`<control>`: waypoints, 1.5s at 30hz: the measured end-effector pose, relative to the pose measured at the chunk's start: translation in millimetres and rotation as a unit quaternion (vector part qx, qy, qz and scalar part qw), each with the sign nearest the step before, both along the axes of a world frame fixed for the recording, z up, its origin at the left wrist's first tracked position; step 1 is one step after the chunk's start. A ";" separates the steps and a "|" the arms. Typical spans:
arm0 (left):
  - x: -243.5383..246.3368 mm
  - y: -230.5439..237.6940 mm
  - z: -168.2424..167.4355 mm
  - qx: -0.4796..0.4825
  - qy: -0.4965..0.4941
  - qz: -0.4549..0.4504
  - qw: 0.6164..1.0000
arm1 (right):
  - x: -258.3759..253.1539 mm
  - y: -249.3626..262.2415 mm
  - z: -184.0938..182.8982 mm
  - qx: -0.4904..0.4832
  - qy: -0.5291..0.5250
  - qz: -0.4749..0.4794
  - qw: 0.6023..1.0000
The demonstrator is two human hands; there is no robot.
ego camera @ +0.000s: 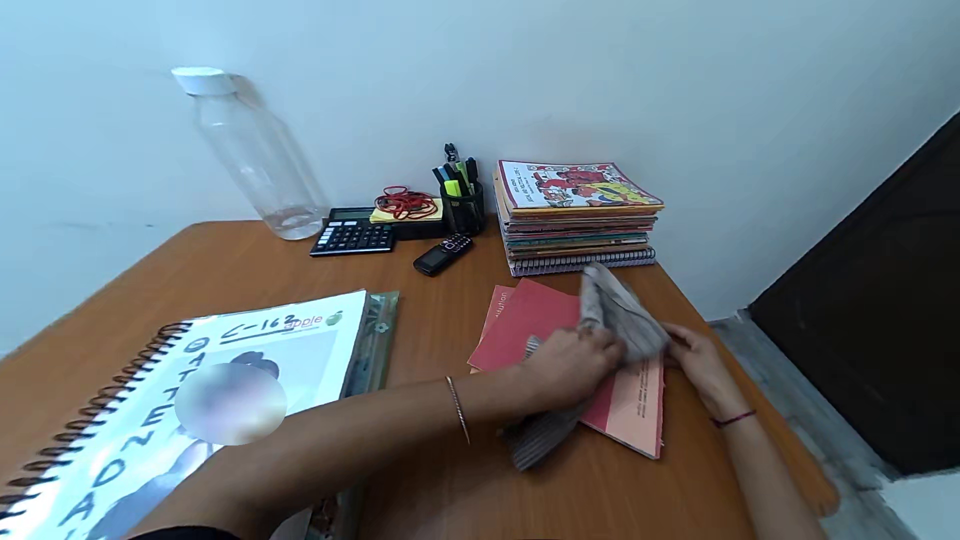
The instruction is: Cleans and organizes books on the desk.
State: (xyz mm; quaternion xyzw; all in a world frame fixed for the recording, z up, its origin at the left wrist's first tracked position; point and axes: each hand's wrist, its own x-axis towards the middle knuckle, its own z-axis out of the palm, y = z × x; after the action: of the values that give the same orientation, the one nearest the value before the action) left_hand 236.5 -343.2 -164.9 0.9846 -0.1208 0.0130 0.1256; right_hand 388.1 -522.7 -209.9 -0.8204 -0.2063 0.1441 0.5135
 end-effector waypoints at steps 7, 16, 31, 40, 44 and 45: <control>-12.4 -26.5 -0.8 -0.042 -0.026 -0.133 0.990 | -19.5 -8.4 15.4 0.013 -0.032 -0.035 0.999; -39.4 84.3 -3.0 0.014 -0.030 0.112 0.993 | 1.8 -8.7 8.9 -0.020 -0.010 -0.071 0.997; -53.6 90.6 -10.1 0.071 -0.060 0.162 0.982 | 34.6 -64.5 -3.7 -0.003 -0.020 -0.389 0.921; -28.8 -5.8 0.0 0.038 0.019 -0.110 0.993 | 41.1 -71.4 -10.2 0.035 -0.010 -0.476 0.879; -13.8 -23.6 3.9 0.031 0.036 -0.142 0.989 | 45.3 -73.3 -15.4 0.025 -0.027 -0.448 0.893; -9.5 -22.7 5.9 0.021 0.049 -0.129 0.990 | 44.6 -72.6 -15.0 0.018 -0.027 -0.435 0.900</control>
State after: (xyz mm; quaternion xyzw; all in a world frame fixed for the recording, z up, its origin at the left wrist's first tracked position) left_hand 227.0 -365.9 -159.0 0.9626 -0.2410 -0.0542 0.1112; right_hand 432.8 -595.3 -224.8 -0.8228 0.1548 -0.1192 0.5337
